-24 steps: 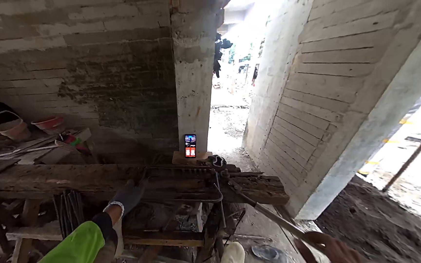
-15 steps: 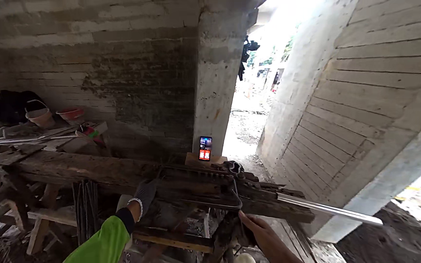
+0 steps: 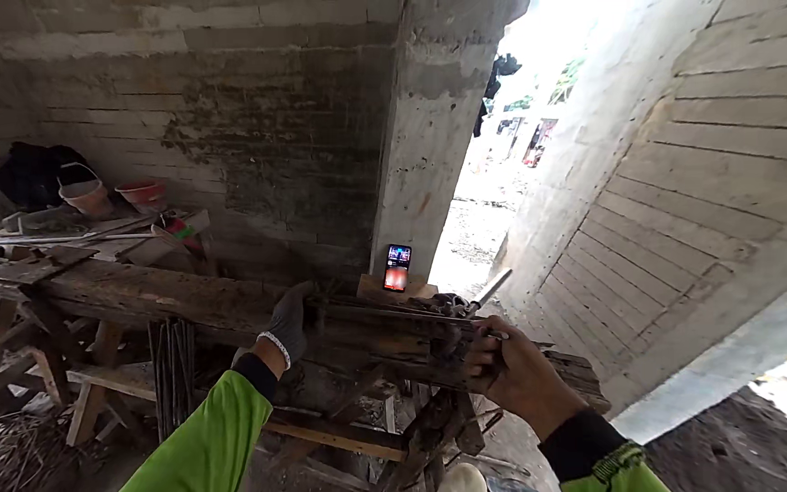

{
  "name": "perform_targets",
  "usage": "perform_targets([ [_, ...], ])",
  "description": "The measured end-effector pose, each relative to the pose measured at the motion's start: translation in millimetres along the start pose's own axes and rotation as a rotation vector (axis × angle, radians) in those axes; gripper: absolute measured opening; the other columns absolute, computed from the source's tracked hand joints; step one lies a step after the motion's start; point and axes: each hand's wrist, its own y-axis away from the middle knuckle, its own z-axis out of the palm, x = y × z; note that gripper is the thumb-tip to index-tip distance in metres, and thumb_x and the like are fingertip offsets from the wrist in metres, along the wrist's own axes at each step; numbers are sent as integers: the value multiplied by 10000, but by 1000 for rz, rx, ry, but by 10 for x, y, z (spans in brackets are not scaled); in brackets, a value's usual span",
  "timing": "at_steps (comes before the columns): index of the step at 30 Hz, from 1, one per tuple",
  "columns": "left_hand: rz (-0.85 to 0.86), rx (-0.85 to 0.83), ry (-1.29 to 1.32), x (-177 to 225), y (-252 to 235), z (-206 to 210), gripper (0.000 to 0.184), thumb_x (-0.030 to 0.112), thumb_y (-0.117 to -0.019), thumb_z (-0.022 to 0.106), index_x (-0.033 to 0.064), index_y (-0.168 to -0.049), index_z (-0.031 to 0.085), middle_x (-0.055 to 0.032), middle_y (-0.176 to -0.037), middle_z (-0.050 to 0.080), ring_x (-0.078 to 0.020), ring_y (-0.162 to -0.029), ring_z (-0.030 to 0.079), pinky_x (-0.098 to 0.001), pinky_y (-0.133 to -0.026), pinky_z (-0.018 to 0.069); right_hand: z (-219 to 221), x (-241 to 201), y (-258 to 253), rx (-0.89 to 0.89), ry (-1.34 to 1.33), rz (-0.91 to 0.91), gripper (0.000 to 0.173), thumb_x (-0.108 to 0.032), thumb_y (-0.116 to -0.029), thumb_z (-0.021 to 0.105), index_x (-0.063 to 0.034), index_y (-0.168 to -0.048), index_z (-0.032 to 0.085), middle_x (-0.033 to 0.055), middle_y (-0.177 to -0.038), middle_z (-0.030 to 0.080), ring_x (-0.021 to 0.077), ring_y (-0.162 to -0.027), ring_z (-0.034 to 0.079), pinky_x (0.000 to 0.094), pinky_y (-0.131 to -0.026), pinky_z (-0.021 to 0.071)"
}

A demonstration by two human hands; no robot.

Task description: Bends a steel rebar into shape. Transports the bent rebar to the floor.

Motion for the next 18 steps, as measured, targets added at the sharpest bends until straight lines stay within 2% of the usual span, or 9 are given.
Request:
perform_targets([
  [2, 16, -14, -4, -3, -84, 14, 395, 505, -1004, 542, 123, -968, 635, -55, -745, 623, -149, -545, 558, -292, -496, 486, 68, -22, -32, 18, -14, 4, 332, -297, -1035, 472, -191, -722, 442, -60, -490, 364, 51, -378, 397, 233, -395, 440],
  [5, 36, 3, -52, 17, -43, 69, 454, 567, -998, 531, 128, -933, 630, -50, -714, 621, -145, -536, 562, -278, -487, 478, 151, -62, 16, 46, -51, 11, 331, -292, -1033, 466, -198, -716, 438, -65, -484, 360, 49, -377, 394, 227, -394, 431],
  [9, 81, -8, -53, 88, -18, 105, 467, 563, -1009, 526, 111, -957, 629, -46, -686, 588, -138, -517, 542, -274, -490, 479, 278, -136, 38, 57, -50, -30, 330, -307, -1026, 483, -202, -717, 436, -69, -485, 361, 37, -374, 395, 213, -387, 419],
  [11, 93, 15, -46, 189, -52, 156, 448, 532, -1024, 520, 101, -989, 637, -58, -720, 618, -139, -523, 554, -270, -480, 484, 429, -280, 19, 47, 57, -103, 350, -412, -1044, 488, -210, -761, 455, -72, -507, 389, 39, -393, 415, 214, -398, 421],
  [13, 102, 38, -46, 242, -89, 184, 480, 560, -1027, 496, 108, -1026, 655, -69, -792, 680, -134, -545, 571, -259, -484, 471, 623, -484, -45, 28, 182, -154, 363, -484, -1055, 445, -221, -805, 460, -78, -521, 380, 46, -409, 420, 224, -412, 422],
  [15, 141, 17, -72, 242, -128, 147, 506, 604, -1022, 459, 133, -1069, 640, -55, -834, 668, -128, -575, 563, -267, -510, 465, 816, -657, -156, 37, 238, -175, 359, -480, -1043, 455, -230, -786, 466, -75, -520, 365, 54, -405, 406, 235, -411, 418],
  [18, 147, -27, -45, 261, -129, 93, 426, 526, -1042, 437, 137, -1060, 611, -52, -893, 701, -110, -570, 565, -243, -507, 453, 886, -727, -127, 19, 333, -234, 382, -491, -1039, 467, -219, -771, 460, -67, -533, 363, 63, -409, 385, 242, -416, 410],
])
